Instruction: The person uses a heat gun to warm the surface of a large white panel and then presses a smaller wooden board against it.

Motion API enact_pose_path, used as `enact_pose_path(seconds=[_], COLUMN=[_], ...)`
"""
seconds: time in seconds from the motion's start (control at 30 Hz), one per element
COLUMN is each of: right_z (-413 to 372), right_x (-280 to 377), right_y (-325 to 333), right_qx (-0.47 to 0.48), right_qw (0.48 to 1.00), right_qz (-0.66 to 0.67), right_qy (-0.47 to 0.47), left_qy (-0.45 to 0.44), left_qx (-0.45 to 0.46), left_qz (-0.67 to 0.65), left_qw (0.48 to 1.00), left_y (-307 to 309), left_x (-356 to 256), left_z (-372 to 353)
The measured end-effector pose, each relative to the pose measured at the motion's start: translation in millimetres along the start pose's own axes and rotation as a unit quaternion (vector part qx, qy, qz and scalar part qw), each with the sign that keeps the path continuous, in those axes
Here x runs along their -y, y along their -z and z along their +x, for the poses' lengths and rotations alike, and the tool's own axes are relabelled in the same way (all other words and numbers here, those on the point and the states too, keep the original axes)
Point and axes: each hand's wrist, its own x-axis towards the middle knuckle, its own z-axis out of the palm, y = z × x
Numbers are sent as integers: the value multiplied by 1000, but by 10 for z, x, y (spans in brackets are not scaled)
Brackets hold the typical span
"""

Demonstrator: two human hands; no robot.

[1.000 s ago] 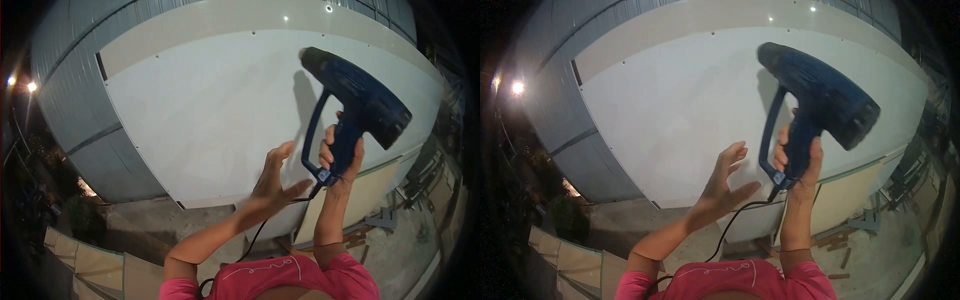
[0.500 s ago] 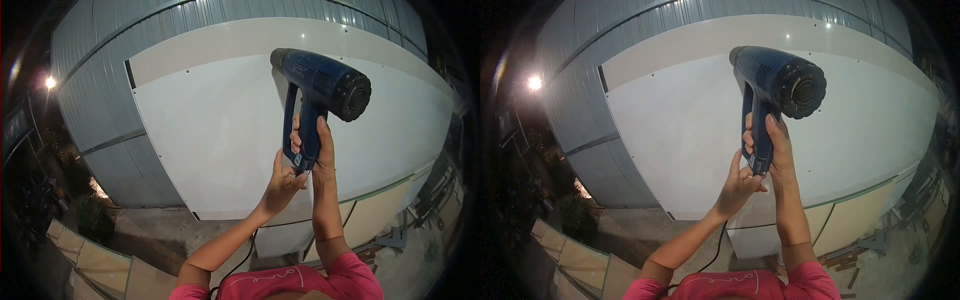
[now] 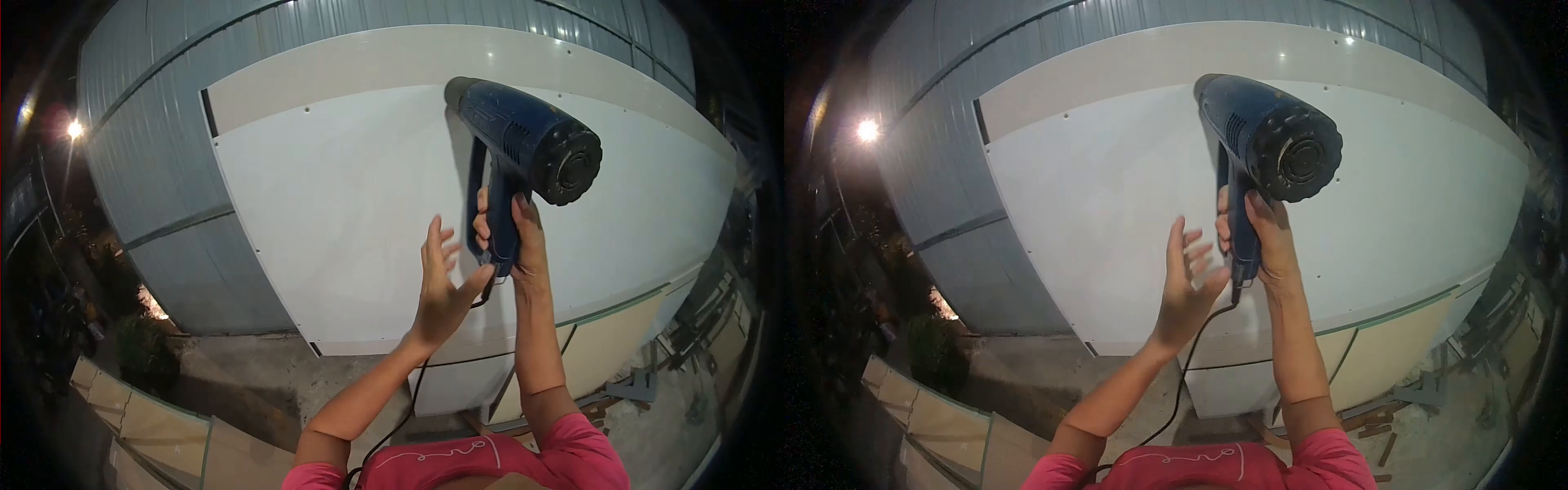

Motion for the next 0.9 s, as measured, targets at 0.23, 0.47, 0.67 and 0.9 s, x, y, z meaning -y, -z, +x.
enact_pose_path(seconds=[0.23,0.47,0.67,0.9], right_z=[6,131,196,176], right_x=[-398,-868,-1189,-1312], right_y=[-424,-961,-1450,-1678], right_qx=[-29,74,138,157], right_qw=[976,973,945,917], right_qz=[-212,-218,-283,-333], right_qy=[40,-2,84,155], left_qy=[-54,0,-20,-111], left_qx=[62,10,-115,-151], left_qz=[1,-86,-23,-71], left_qw=[997,996,993,980], left_y=[535,1173,1724,1938], left_x=[-463,-676,-457,-528], left_z=[473,435,268,501])
